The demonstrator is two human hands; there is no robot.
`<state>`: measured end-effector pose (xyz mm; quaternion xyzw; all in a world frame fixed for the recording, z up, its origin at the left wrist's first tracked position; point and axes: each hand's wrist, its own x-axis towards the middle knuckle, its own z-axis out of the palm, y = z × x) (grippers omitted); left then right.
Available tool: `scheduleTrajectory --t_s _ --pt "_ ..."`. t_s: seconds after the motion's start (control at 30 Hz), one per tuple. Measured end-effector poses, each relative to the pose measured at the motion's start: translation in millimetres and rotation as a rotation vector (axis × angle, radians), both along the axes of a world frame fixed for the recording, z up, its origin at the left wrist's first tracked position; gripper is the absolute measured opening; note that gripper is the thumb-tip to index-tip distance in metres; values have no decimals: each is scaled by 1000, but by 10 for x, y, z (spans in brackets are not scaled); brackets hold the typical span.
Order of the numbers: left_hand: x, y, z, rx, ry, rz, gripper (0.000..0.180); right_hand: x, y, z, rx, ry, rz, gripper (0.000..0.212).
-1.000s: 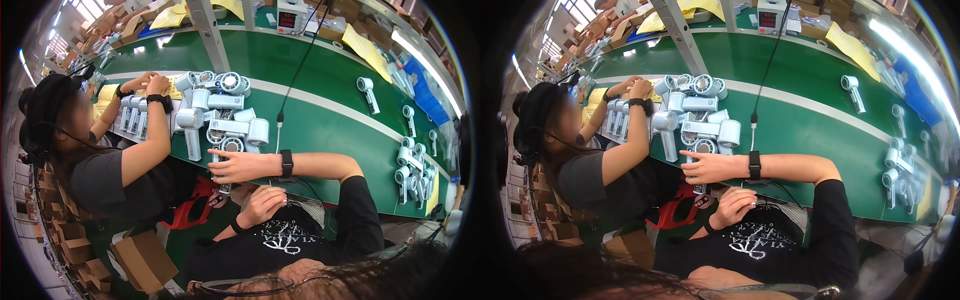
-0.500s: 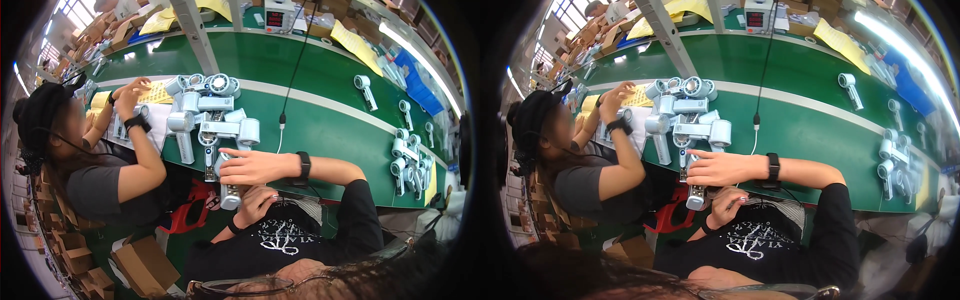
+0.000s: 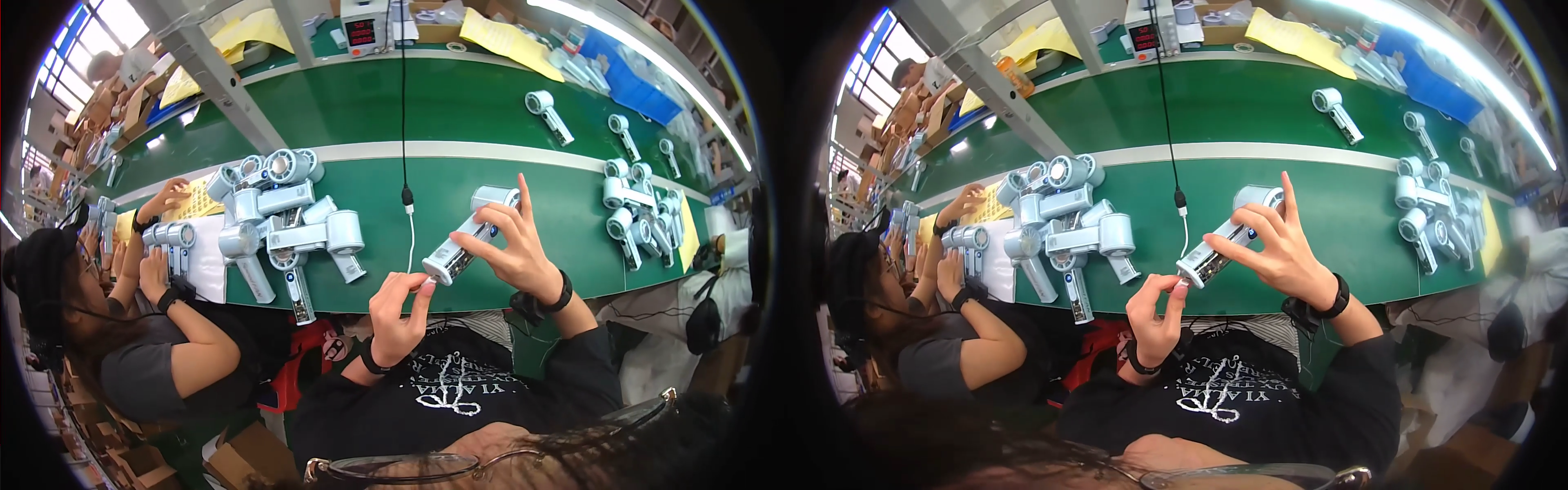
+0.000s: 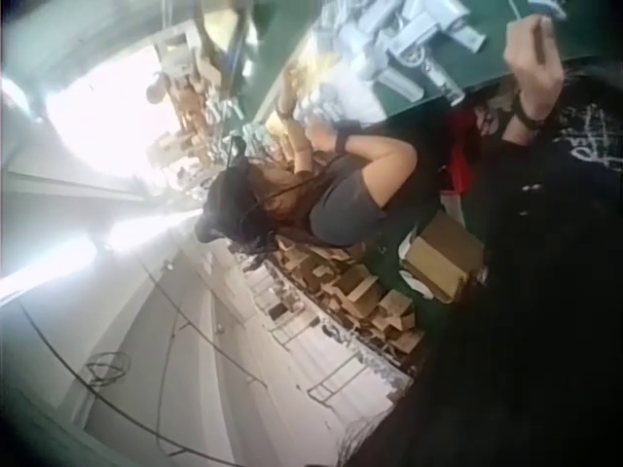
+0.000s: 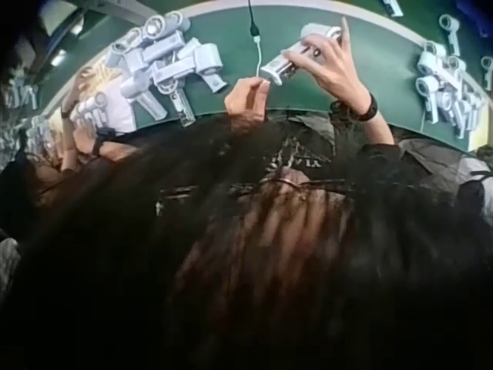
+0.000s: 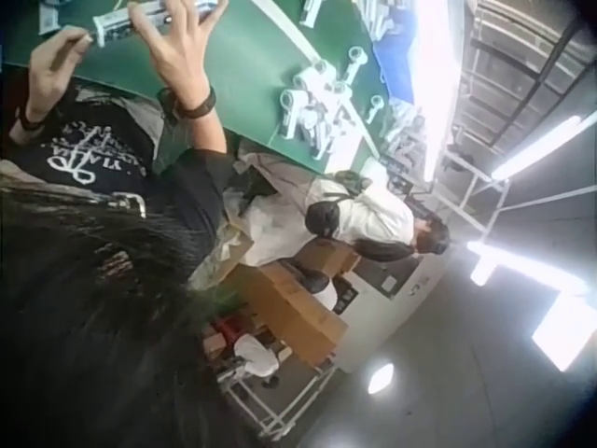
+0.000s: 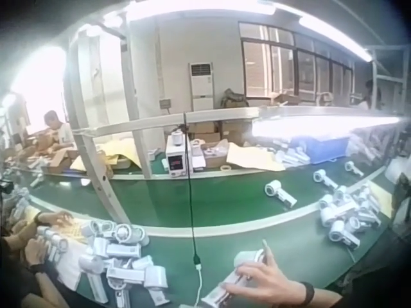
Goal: Testing and inspecting handheld fans on an assembly line.
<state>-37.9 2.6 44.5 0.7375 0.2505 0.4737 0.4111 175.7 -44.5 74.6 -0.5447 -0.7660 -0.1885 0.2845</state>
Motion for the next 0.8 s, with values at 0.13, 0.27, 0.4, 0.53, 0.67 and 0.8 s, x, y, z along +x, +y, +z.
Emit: scheduleTrajectory --t_s 0.13,0.27,0.4,0.53,0.67,0.8 --pt "89 -9 -40 -31 31 -31 6 31 -126 -60 -8 -66 -118 47" --pt "142 -12 -88 -86 60 -46 7 49 -148 -136 -10 -106 -153 48" --pt "153 60 -151 -39 185 -75 7 87 -179 -188 30 -252 -172 44" --pt "132 82 -172 27 308 -116 7 51 -187 -218 14 -279 -130 41" --pt "167 54 -273 0 305 -100 7 37 -187 -216 6 -336 -142 37" --pt "170 49 -356 -181 265 -152 7 47 -192 -174 1 -297 -123 32"
